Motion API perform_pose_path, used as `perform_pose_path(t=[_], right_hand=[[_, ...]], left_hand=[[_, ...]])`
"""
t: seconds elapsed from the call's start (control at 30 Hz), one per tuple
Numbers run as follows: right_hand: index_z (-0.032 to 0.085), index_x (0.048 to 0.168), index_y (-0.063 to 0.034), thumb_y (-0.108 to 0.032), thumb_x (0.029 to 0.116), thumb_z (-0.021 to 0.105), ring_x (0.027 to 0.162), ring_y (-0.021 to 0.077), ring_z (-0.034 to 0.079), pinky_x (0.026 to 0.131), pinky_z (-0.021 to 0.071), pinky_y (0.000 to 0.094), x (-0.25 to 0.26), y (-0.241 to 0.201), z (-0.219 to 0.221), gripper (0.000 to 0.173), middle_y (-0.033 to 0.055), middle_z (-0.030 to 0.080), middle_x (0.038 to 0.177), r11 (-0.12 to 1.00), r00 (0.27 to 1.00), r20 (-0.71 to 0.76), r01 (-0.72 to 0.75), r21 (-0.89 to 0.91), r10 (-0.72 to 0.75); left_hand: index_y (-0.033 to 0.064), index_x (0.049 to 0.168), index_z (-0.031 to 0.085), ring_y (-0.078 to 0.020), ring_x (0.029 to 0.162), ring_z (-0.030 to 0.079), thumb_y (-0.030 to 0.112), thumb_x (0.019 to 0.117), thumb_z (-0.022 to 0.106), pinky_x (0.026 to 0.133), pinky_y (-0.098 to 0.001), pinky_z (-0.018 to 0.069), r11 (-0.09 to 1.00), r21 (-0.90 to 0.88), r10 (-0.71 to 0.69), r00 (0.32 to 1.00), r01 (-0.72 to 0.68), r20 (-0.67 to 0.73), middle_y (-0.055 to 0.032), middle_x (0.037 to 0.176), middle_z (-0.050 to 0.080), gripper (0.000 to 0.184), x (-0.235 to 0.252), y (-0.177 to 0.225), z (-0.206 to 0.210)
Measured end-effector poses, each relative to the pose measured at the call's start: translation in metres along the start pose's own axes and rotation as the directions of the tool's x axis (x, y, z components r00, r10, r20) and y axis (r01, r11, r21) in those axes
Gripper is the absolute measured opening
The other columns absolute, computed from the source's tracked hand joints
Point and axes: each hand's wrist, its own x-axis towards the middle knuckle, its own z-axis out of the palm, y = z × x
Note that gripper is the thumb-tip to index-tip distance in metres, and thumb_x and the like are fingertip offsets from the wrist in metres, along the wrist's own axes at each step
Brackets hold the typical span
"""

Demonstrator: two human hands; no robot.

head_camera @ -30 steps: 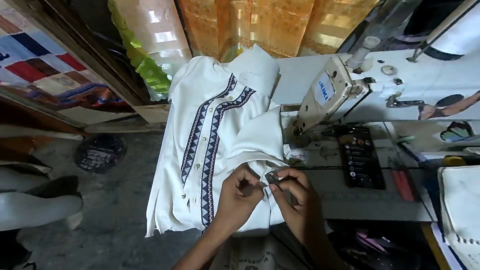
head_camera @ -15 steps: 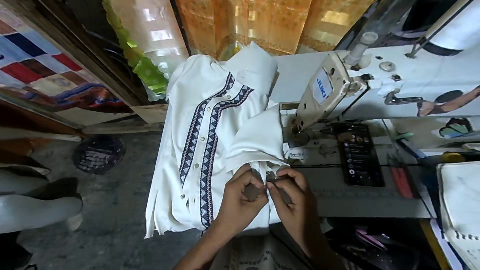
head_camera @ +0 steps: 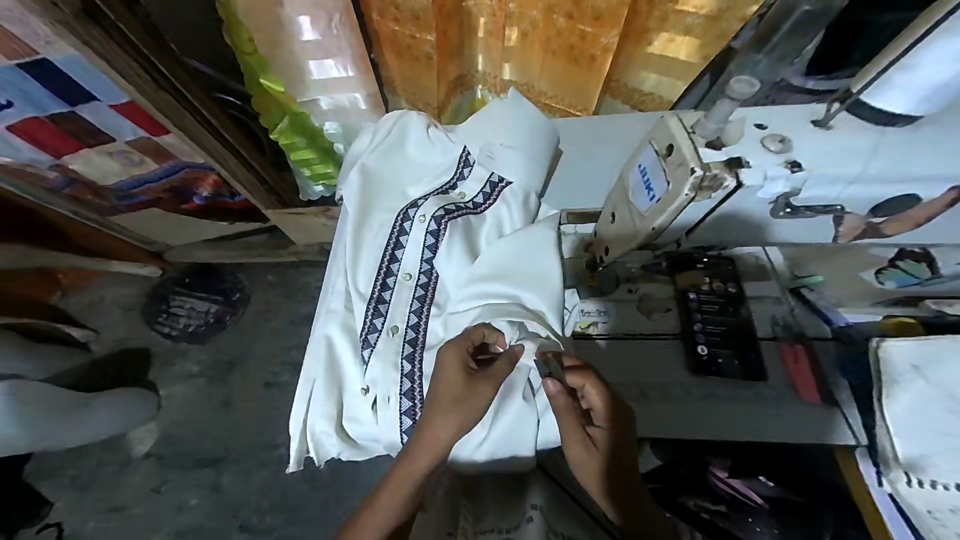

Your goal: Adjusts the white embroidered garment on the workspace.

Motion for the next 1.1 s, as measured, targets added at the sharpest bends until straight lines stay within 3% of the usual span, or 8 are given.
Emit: perform_pose_path(t=[0.17, 0.23, 0.3, 0.37, 0.47, 0.6, 0.73, 1.1], right_hand=[[0.062, 0.09, 0.0016, -0.019, 0.102, 0.059, 0.104, -0.0027, 0.066, 0.085, 0.054, 0.0116, 0.003, 0.006, 0.0, 0.024, 0.0105, 0.07, 0.112, 0.997, 0.992, -0.101, -0.081, 0.011, 0.082], [0.062, 0.089, 0.0017, -0.017, 0.1008, 0.059, 0.102, -0.003, 0.066, 0.085, 0.0548, 0.0116, 0.005, 0.005, -0.001, 0.022, 0.0095, 0.069, 0.11, 0.994, 0.99, -0.09, -0.107, 0.03, 0.109], [0.065, 0.088, 0.0018, -0.018, 0.0995, 0.06, 0.102, 0.0003, 0.067, 0.086, 0.0538, 0.0124, 0.008, 0.002, -0.005, 0.023, 0.0123, 0.071, 0.108, 0.994, 0.995, -0.047, -0.088, -0.068, 0.084], [0.068, 0.089, 0.0012, -0.02, 0.0997, 0.06, 0.094, 0.0036, 0.069, 0.079, 0.0536, 0.0134, 0.012, -0.007, -0.013, 0.025, 0.0153, 0.073, 0.108, 0.982, 0.999, -0.002, -0.039, -0.186, 0.039], [0.062, 0.089, 0.0001, -0.019, 0.1027, 0.058, 0.081, 0.0002, 0.069, 0.069, 0.0569, 0.0122, 0.018, -0.02, -0.02, 0.024, 0.0142, 0.071, 0.11, 0.99, 0.998, 0.054, 0.026, -0.141, -0.019], [0.071, 0.09, 0.0006, -0.019, 0.0995, 0.058, 0.109, 0.011, 0.07, 0.091, 0.0556, 0.0213, 0.027, -0.015, -0.014, 0.025, 0.0157, 0.073, 0.119, 0.982, 0.989, 0.146, 0.046, -0.184, -0.019], [0.07, 0.087, 0.0001, -0.018, 0.0979, 0.06, 0.107, 0.0104, 0.07, 0.091, 0.0541, 0.02, 0.026, -0.004, -0.01, 0.024, 0.0151, 0.074, 0.111, 0.985, 0.989, 0.146, 0.033, -0.17, -0.008], [0.07, 0.087, 0.0005, -0.019, 0.0975, 0.06, 0.114, 0.0112, 0.067, 0.096, 0.0534, 0.0221, 0.017, 0.002, -0.002, 0.024, 0.0156, 0.073, 0.114, 0.992, 0.996, 0.08, -0.028, -0.121, 0.038]], left_hand=[[0.0042, 0.09, 0.071, -0.0008, 0.07, 0.064, 0.011, 0.0941, 0.071, 0.069, -0.0191, 0.0563, 0.988, -0.155, 0.002, 1.0, -0.005, -0.022, 0.0051, 0.079, 0.068, 0.007, -0.001, -0.004, -0.006], [0.0054, 0.09, 0.07, -0.0005, 0.07, 0.062, 0.01, 0.0949, 0.069, 0.068, -0.0187, 0.0549, 0.983, -0.182, -0.001, 1.0, -0.001, -0.007, 0.0063, 0.079, 0.066, 0.007, -0.003, -0.003, -0.006], [0.0056, 0.09, 0.068, -0.0002, 0.07, 0.062, 0.009, 0.0957, 0.067, 0.068, -0.0183, 0.0546, 0.983, -0.185, 0.006, 1.0, -0.007, -0.006, 0.0063, 0.078, 0.065, 0.007, -0.004, -0.002, -0.004], [0.0047, 0.09, 0.068, -0.0002, 0.071, 0.063, 0.009, 0.0953, 0.068, 0.068, -0.0178, 0.0557, 0.986, -0.166, 0.021, 1.0, -0.023, -0.013, 0.0051, 0.08, 0.066, 0.007, -0.005, -0.001, -0.004], [0.0038, 0.09, 0.068, 0.0003, 0.071, 0.063, 0.007, 0.0943, 0.067, 0.068, -0.0164, 0.0556, 0.99, -0.136, 0.046, 0.999, -0.048, -0.016, 0.0043, 0.082, 0.066, 0.005, -0.006, 0.001, -0.004], [0.0034, 0.091, 0.067, 0.0007, 0.072, 0.063, 0.005, 0.0938, 0.066, 0.069, -0.0162, 0.0556, 0.987, -0.149, 0.06, 0.998, -0.06, 0.0, 0.005, 0.081, 0.066, 0.003, -0.007, 0.004, -0.002], [0.0074, 0.089, 0.063, 0.0026, 0.069, 0.058, 0.003, 0.0944, 0.063, 0.066, -0.0151, 0.0511, 0.972, -0.223, 0.076, 0.997, -0.069, 0.021, 0.0091, 0.077, 0.061, 0.007, -0.006, 0.002, -0.007], [0.0089, 0.086, 0.064, 0.0003, 0.069, 0.057, 0.004, 0.0933, 0.066, 0.066, -0.0173, 0.0515, 0.954, -0.298, 0.026, 1.0, -0.023, 0.007, 0.0074, 0.08, 0.06, 0.009, -0.006, -0.003, -0.004]])
